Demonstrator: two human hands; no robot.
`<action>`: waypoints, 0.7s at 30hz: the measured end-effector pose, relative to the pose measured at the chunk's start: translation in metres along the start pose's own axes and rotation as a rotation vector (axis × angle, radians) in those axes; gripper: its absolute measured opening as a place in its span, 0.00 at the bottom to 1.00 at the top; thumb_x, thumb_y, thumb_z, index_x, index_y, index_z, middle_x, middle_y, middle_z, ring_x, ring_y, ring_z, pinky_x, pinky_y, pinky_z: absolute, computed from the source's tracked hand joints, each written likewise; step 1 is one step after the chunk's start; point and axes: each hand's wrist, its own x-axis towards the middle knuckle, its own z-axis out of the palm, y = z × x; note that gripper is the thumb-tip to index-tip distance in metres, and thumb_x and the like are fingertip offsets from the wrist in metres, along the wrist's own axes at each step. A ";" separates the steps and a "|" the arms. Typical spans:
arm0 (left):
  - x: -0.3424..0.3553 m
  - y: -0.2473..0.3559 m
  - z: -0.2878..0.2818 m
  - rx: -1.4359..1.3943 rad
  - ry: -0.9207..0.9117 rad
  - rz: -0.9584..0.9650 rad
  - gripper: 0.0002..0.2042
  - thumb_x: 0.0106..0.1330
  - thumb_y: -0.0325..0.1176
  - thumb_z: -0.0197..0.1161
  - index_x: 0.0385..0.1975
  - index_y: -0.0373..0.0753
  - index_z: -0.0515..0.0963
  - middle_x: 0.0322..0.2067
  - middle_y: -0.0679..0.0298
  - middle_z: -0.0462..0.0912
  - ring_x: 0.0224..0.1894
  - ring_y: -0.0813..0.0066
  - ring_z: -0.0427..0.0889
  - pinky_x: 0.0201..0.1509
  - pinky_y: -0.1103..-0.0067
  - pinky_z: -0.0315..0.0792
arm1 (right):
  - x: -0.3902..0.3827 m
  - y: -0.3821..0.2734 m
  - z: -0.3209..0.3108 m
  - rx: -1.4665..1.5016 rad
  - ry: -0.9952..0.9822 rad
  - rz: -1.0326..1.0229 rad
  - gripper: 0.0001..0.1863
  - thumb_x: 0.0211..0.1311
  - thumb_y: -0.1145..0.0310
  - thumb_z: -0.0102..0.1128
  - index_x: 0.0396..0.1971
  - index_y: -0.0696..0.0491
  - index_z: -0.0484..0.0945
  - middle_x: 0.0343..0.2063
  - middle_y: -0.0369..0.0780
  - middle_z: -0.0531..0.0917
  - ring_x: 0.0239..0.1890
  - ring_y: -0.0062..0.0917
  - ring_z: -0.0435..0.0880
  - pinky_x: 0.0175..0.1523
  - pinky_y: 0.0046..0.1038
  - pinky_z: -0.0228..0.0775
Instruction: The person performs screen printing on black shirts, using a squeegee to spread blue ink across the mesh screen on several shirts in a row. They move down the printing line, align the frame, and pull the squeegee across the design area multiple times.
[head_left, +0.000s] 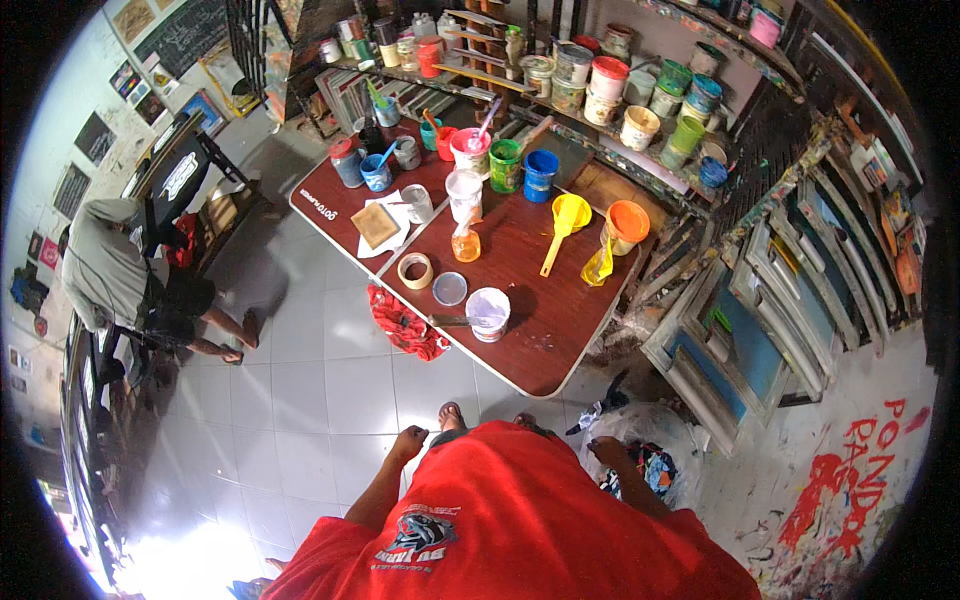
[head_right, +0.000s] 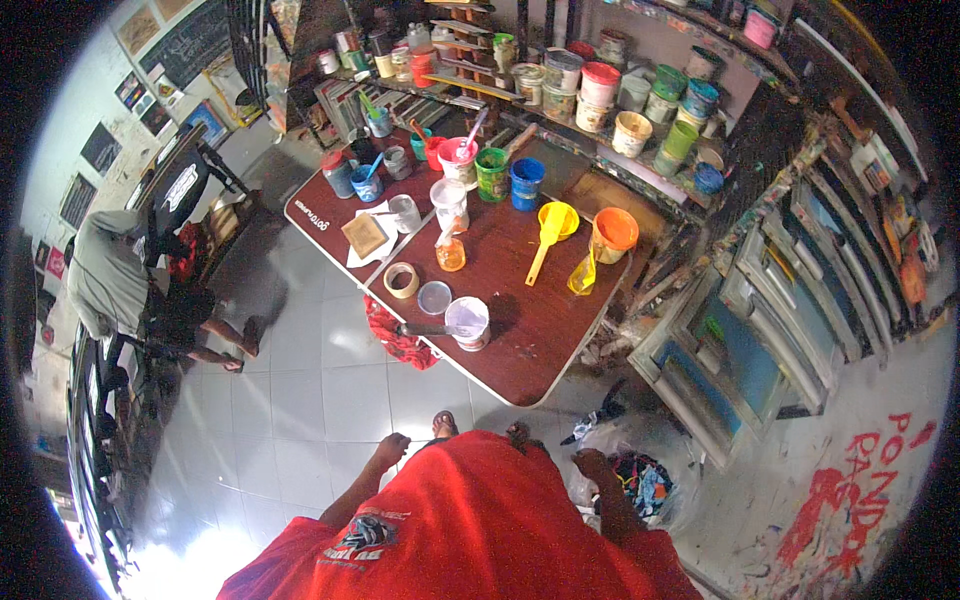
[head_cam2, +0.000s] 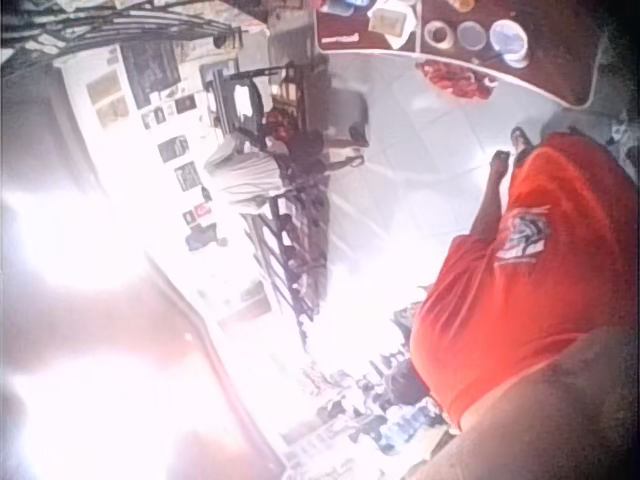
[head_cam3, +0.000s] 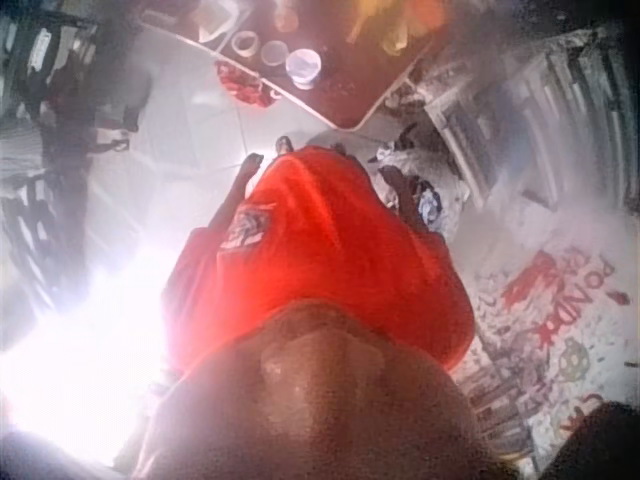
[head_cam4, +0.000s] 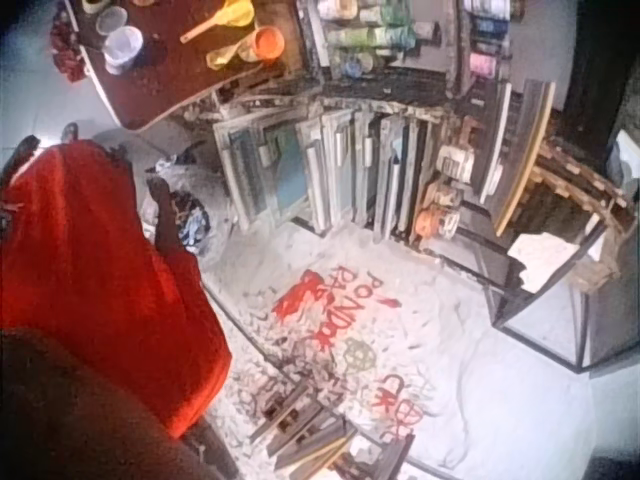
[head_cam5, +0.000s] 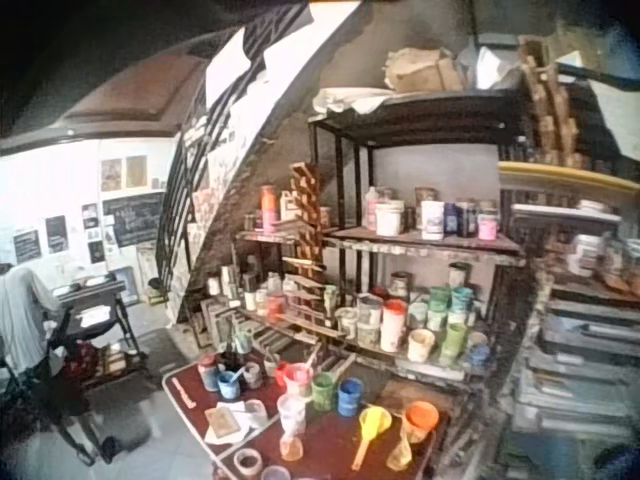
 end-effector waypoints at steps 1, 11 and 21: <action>0.006 0.006 0.001 -0.058 -0.003 -0.136 0.18 0.65 0.43 0.57 0.38 0.30 0.77 0.30 0.56 0.82 0.29 0.68 0.82 0.35 0.73 0.75 | -0.007 -0.002 0.001 0.196 -0.023 0.161 0.21 0.66 0.54 0.46 0.35 0.56 0.80 0.37 0.50 0.82 0.43 0.44 0.80 0.49 0.45 0.70; 0.012 0.023 0.006 -0.054 0.019 -0.272 0.21 0.64 0.46 0.57 0.41 0.30 0.78 0.36 0.46 0.83 0.41 0.52 0.82 0.45 0.68 0.75 | -0.011 0.058 0.061 -0.079 0.095 -0.034 0.18 0.67 0.56 0.47 0.40 0.52 0.82 0.42 0.47 0.83 0.46 0.44 0.80 0.53 0.45 0.69; 0.005 0.076 -0.004 -0.058 -0.143 -0.203 0.17 0.65 0.41 0.56 0.39 0.30 0.76 0.29 0.57 0.82 0.26 0.73 0.81 0.27 0.77 0.74 | -0.025 0.014 0.011 0.031 0.137 0.116 0.21 0.67 0.52 0.45 0.46 0.49 0.80 0.48 0.45 0.81 0.52 0.40 0.78 0.59 0.39 0.68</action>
